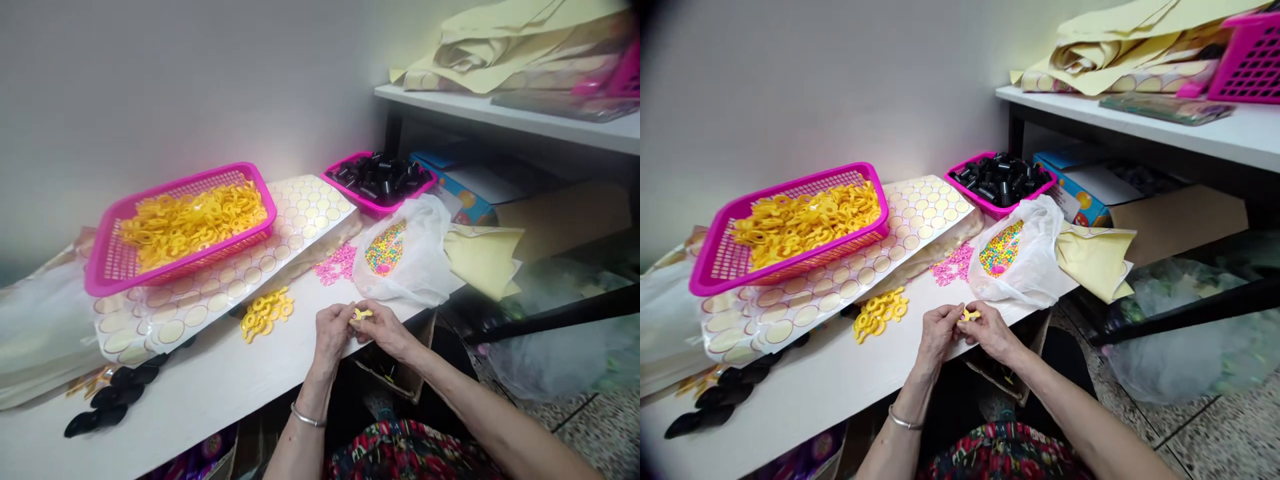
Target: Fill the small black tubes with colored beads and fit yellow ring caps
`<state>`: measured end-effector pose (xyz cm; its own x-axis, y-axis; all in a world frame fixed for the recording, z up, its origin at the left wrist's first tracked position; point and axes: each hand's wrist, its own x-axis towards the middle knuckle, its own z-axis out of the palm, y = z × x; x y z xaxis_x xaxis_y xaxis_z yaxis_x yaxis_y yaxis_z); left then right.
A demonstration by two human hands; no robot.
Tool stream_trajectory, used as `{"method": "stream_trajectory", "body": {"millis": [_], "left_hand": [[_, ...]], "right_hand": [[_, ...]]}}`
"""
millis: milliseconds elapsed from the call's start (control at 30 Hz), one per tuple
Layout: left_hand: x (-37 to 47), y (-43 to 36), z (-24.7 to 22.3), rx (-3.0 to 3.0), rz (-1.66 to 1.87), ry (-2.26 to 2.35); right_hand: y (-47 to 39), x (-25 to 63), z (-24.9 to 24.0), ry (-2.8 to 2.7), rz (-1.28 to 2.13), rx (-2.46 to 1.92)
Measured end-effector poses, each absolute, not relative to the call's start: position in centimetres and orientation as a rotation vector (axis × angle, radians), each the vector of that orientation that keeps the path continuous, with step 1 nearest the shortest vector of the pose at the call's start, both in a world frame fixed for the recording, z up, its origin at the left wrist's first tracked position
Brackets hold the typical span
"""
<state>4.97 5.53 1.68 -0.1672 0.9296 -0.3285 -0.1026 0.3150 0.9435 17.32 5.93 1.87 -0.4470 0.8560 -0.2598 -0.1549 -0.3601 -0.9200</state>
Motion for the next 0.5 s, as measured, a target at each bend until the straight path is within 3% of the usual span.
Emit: {"method": "stream_trajectory", "body": {"millis": [267, 500], "left_hand": [[3.9, 6.2, 2.8, 1.25, 0.847, 1.657], [4.0, 6.7, 2.9, 1.217, 0.827, 1.613]], "right_hand": [[5.6, 16.9, 2.1, -1.136, 1.783, -1.191], [6.3, 16.7, 2.5, -1.011, 1.829, -1.251]]}}
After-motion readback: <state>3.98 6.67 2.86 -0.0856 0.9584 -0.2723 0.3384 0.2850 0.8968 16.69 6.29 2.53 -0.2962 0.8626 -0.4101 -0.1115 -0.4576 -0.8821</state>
